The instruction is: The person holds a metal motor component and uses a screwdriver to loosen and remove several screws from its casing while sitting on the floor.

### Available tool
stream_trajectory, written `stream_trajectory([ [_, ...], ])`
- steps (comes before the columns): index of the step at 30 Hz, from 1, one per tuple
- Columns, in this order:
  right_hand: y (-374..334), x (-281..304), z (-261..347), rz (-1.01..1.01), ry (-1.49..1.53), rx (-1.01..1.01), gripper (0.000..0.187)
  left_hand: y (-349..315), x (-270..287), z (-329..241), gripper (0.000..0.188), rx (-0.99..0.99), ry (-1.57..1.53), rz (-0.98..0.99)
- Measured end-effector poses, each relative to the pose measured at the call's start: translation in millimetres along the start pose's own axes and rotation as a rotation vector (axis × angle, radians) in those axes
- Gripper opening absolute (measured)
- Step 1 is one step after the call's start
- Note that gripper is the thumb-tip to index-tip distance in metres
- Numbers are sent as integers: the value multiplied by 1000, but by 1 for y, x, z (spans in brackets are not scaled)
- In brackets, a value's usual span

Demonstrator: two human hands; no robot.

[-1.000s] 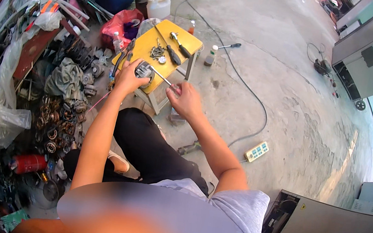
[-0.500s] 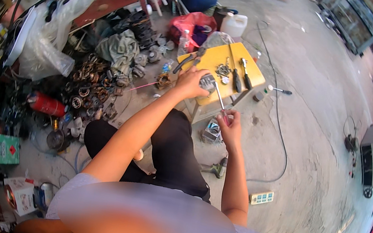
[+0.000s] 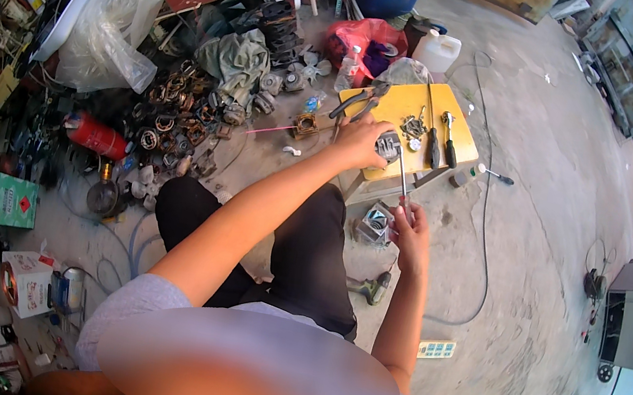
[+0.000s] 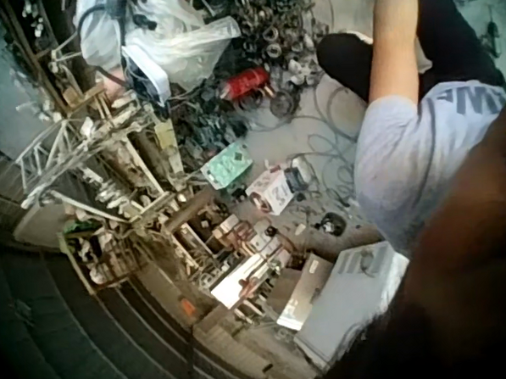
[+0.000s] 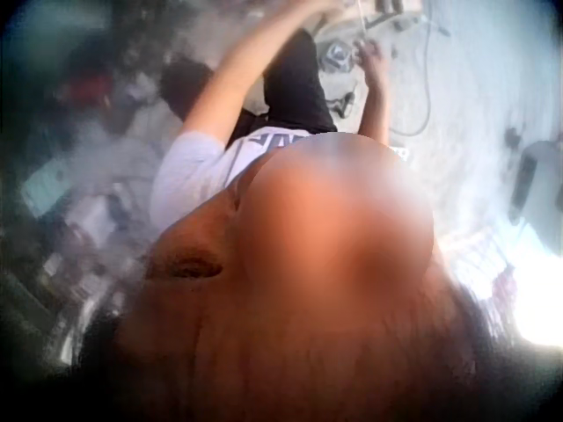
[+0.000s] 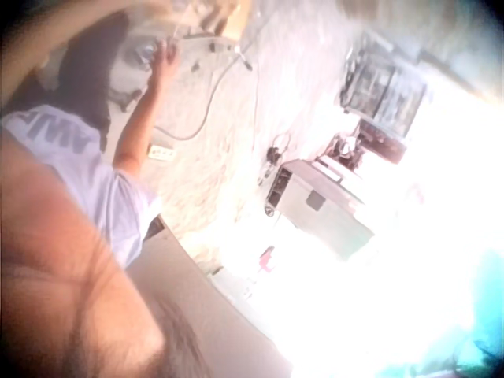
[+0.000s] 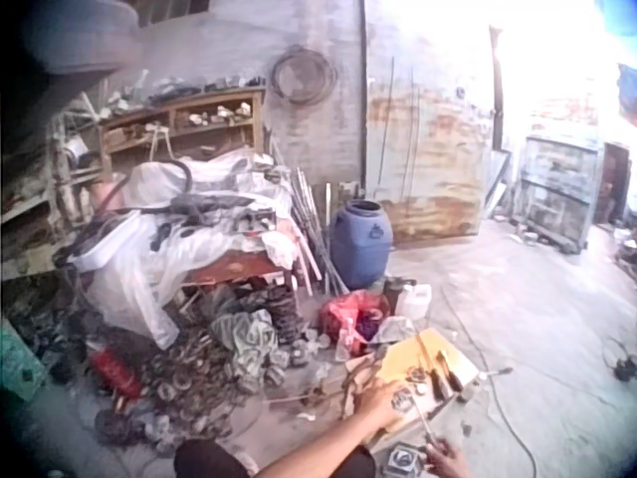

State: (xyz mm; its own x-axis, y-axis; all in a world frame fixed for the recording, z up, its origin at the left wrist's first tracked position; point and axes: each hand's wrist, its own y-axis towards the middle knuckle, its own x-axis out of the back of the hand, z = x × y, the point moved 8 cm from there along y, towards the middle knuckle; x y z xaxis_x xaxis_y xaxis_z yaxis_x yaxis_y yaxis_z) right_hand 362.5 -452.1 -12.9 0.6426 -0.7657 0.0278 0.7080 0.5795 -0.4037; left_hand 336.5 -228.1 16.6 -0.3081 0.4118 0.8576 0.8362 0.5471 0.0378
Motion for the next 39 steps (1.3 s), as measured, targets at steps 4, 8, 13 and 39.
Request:
stream_trajectory([
  [4, 16, 20, 0, -243, -459, 483, 21, 2, -3, -1, 77, -22, -85, -39],
  [8, 31, 29, -6, -176, -520, 603, 26, 6, -16, 1, 79, -22, -54, -68],
  [13, 16, 20, -26, 194, 651, -167, 38, 7, -17, 4, 81, -6, -57, -23],
  [39, 30, 34, -26, 37, 47, 137, 33, 2, -8, -2, 85, 66, -10, 41],
])
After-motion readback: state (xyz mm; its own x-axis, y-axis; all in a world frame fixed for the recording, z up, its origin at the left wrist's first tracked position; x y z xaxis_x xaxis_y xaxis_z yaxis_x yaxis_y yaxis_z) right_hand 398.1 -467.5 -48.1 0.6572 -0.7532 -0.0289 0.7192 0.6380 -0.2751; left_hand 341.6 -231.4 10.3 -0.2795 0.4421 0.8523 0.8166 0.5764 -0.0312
